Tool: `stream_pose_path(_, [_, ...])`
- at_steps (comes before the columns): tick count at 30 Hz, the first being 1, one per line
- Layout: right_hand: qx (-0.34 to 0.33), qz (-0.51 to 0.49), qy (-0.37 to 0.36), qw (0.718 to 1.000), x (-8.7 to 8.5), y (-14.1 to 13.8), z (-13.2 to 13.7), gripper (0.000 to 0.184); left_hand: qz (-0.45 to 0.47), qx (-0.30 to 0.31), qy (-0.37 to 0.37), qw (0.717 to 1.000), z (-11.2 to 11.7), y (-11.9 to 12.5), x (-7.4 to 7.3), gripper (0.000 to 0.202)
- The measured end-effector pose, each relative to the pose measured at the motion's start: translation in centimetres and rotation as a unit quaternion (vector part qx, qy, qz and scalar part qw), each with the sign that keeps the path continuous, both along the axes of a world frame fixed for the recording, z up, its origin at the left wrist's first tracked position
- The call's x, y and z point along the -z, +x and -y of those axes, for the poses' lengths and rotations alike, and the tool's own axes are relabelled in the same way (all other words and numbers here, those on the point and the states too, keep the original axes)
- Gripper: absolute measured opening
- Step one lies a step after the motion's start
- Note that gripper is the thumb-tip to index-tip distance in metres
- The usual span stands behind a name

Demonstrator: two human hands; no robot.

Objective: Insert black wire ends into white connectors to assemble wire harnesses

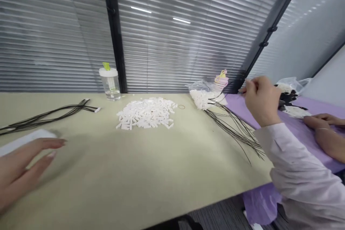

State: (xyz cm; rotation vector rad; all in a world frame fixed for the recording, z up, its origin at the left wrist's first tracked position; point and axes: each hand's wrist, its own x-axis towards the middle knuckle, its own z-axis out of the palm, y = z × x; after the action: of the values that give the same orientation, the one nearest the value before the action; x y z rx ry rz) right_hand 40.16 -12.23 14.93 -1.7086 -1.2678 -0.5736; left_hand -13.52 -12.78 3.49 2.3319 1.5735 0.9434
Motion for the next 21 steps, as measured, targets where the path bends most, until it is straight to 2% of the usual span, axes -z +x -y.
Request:
stream_pose_path(2, [-0.018,-0.013,0.037,0.999,-2.1,-2.7,0.5,0.018,0.054,0.032,-0.109,0.992,0.4,2.9,-1.0,0.019])
stream_pose_path(4, [-0.056,-0.023,0.044,0.997,-3.3,-5.7,0.8,0.021,0.170,0.118,-0.247,0.947,0.5,5.9,-1.8,0.027])
stream_pose_path(6, [-0.115,-0.028,0.022,0.993,-3.5,-8.9,1.1,0.025,0.316,0.162,-0.375,0.856,0.2,8.5,-2.2,0.036])
stream_pose_path(8, [-0.182,-0.026,-0.021,0.983,-2.6,-12.1,1.3,0.026,0.401,0.203,-0.476,0.756,-0.3,10.4,-2.3,0.044])
stream_pose_path(9, [-0.215,-0.021,-0.047,0.975,-1.9,-13.6,1.4,0.026,0.432,0.223,-0.494,0.721,-0.6,10.9,-2.3,0.047])
stream_pose_path(11, [-0.278,-0.007,-0.106,0.955,-0.1,-16.3,1.5,0.025,0.480,0.235,-0.502,0.679,-1.1,11.3,-2.3,0.047])
stream_pose_path(15, [-0.362,0.009,-0.193,0.912,3.7,-19.4,1.1,0.024,0.546,0.151,-0.487,0.665,-1.8,9.9,-2.0,0.036])
stream_pose_path(17, [-0.379,0.002,-0.217,0.900,5.2,-19.9,0.3,0.025,0.564,0.115,-0.483,0.660,-2.1,8.8,-1.5,0.032])
stream_pose_path(21, [-0.392,-0.026,-0.251,0.885,7.6,-19.6,-1.8,0.030,0.538,0.098,-0.518,0.658,-2.5,7.2,-0.1,0.036])
